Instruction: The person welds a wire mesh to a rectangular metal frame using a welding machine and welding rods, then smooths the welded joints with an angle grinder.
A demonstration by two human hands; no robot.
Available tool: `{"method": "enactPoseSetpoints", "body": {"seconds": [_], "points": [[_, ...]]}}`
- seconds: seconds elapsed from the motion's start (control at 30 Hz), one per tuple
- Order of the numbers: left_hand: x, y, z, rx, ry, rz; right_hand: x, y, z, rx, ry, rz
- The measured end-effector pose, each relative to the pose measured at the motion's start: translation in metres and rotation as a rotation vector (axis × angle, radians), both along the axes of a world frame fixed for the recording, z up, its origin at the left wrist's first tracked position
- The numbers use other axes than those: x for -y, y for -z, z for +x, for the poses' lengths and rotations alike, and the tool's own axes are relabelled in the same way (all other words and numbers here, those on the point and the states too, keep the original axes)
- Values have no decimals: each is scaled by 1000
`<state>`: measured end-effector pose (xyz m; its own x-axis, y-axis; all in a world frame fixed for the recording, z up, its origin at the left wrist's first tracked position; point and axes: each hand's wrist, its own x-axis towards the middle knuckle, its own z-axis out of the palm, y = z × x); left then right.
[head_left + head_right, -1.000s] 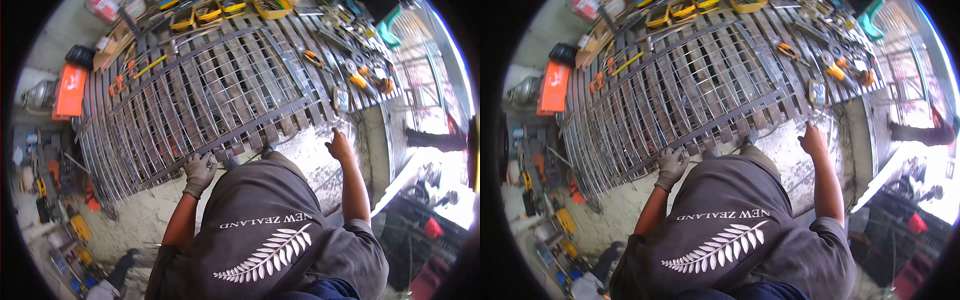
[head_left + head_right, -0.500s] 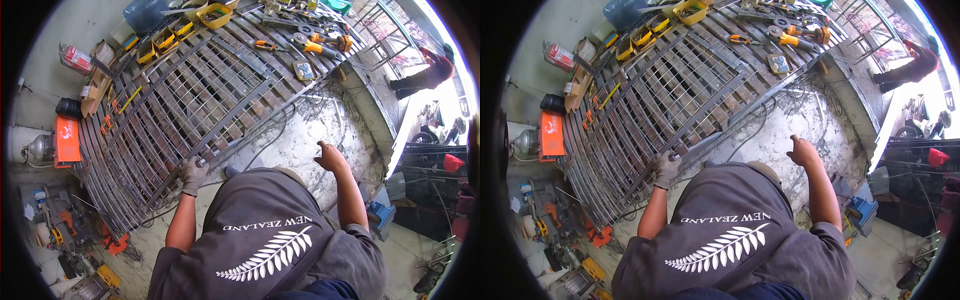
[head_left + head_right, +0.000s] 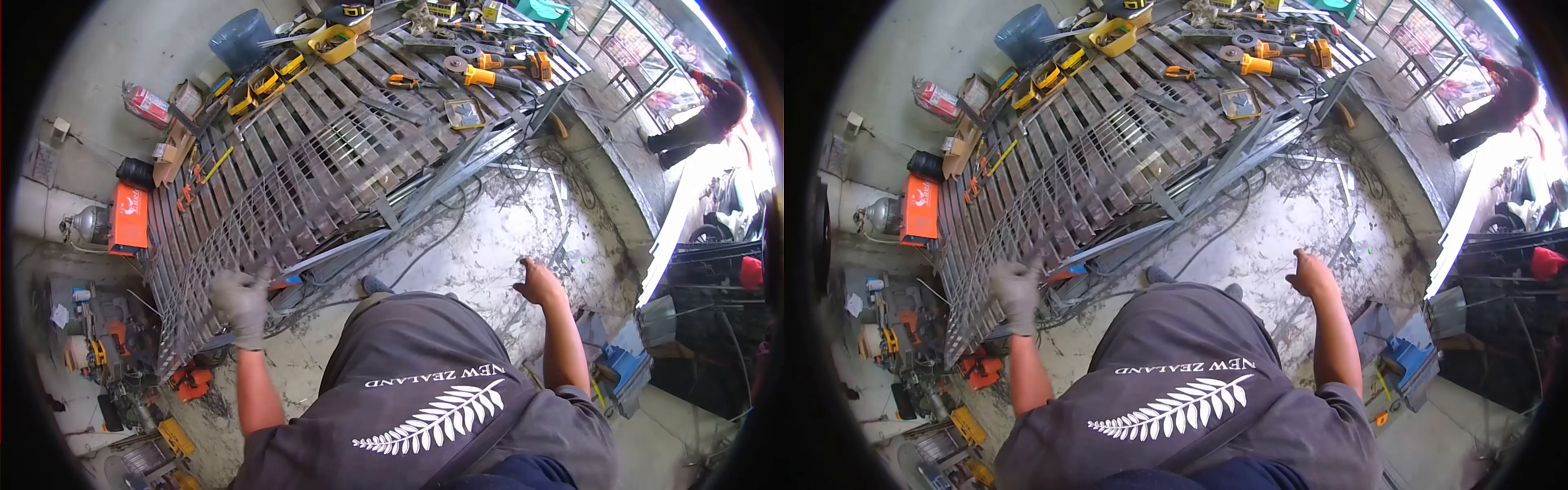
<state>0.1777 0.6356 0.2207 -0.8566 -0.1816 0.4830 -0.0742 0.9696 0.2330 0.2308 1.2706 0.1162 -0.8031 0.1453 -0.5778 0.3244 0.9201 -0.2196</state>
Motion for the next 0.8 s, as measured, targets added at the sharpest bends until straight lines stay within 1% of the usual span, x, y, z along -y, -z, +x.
{"method": "enactPoseSetpoints", "body": {"seconds": [0.03, 0.07, 0.13, 0.17, 0.2, 0.27, 0.3, 0.37, 0.4, 0.43, 0.47, 0.57, 0.6, 0.7, 0.8], "points": [[-12, -52, -4, -47, 45, 55, -5, 4, 4, 12, -9, 4], [6, -73, -15, -84, 13, 43, -9, 6, 3, 51, -19, 5], [28, -126, -43, -128, -19, -64, -14, 17, 0, 47, -41, -13], [41, -142, -60, -115, -71, -208, -16, 21, -4, 41, -52, -21], [53, -155, -79, -102, -120, -352, -11, 10, -6, 31, -35, -17], [71, -177, -115, 26, -192, -447, -7, 11, -7, -52, -48, -40], [77, -184, -130, -6, -176, -453, -5, 11, -4, -116, -55, -56], [90, -183, -161, -61, -134, -468, -2, 7, 6, -146, -31, -113], [103, -173, -182, -58, -149, -492, 0, 8, 11, -161, -18, -141], [119, -157, -204, -55, -164, -514, -1, 12, 18, -150, -11, -128], [126, -151, -218, -50, -178, -537, -4, 17, 27, -136, -3, -116], [103, -158, -236, 50, -355, -574, -11, 34, 53, -26, 56, -72], [112, -162, -247, 119, -332, -550, -15, 45, 64, -5, 68, -60], [133, -170, -275, 214, -303, -504, -27, 80, 95, 81, 115, -59], [142, -176, -298, 301, -375, -500, -30, 117, 125, 196, 115, -53]]}}
